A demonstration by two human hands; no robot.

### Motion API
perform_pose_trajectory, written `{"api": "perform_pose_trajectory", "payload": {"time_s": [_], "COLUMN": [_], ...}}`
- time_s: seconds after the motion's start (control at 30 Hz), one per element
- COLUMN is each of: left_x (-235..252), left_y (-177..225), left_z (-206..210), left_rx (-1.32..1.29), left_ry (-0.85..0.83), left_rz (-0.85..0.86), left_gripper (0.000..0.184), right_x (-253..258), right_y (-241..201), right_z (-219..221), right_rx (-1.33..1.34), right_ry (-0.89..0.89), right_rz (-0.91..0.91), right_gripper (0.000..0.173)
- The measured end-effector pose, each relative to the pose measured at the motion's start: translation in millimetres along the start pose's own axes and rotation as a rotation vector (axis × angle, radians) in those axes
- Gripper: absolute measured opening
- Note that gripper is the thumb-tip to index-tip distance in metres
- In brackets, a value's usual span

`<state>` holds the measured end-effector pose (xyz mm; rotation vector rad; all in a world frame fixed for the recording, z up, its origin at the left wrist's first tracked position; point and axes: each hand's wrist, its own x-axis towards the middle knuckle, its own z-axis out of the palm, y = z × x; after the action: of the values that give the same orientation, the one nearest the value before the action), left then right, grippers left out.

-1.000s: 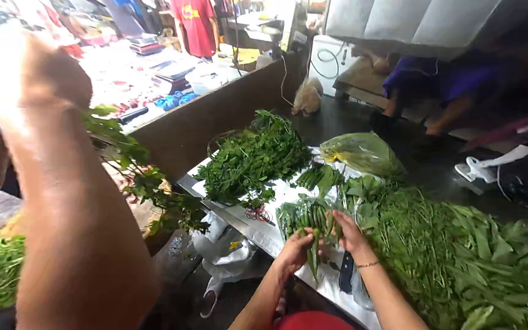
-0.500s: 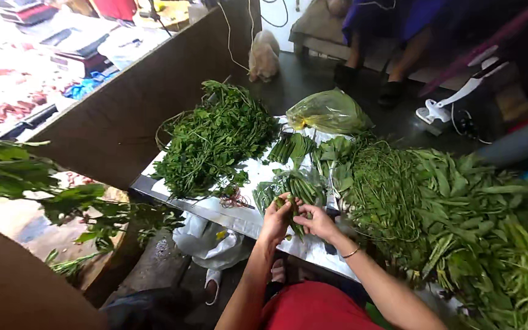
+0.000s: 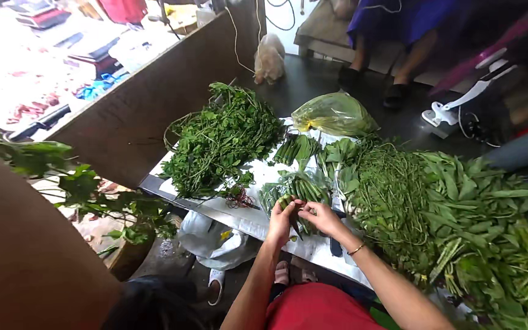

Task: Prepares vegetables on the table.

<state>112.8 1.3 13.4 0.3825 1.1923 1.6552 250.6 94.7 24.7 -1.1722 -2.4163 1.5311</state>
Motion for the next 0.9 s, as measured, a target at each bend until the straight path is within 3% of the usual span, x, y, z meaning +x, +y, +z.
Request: {"api": "perform_pose_trajectory", "payload": {"time_s": [0.13,0.27,0.4,0.47,0.6,0.83,0.9], "left_x": [5.3,6.0,2.3,0.9,-1.7,-5.3,-8.9], "left_y": [-5.3,-11.0,-4.1,0.0,7.4,1.2,0.8], "left_z": [-12.4,-14.3,-2.6,0.6,5.7,4.4,2.8], "left_rx": [-0.078,-0.143,-0.194,-0.189,-0.137,-0.018,0.012], "left_ry": [0.027,0.017,-0.014,-0.02,-0.027,-0.139,-0.181], "left_rz": [-0.111,-0.207,-0.231,-0.216,-0.148,0.041,0.058], "left_gripper": [0.026,0.028,0.054,0.064,0.065,0.05,0.064], "right_x": [9.4,1.2,1.8,5.4,6.5,3.2,1.3], "right_y": [7.5,-19.7,-38.6,-37.8,-39.8,-40.4,-41.1], "right_z": [-15.7,-29.9,-18.3,-9.1,4.8,16.7,15.6], "right_rx": [0.149,0.347,0.423,0.321,0.21,0.17,0.186], "right_ry": [-0.07,-0.066,-0.022,0.065,0.211,0.373,0.378], "right_rz": [0.161,-0.013,-0.144,-0.211,-0.265,-0.329,-0.315], "right_gripper": [0.035,0.033,0.027,0.026,0.026,0.022,0.024]}}
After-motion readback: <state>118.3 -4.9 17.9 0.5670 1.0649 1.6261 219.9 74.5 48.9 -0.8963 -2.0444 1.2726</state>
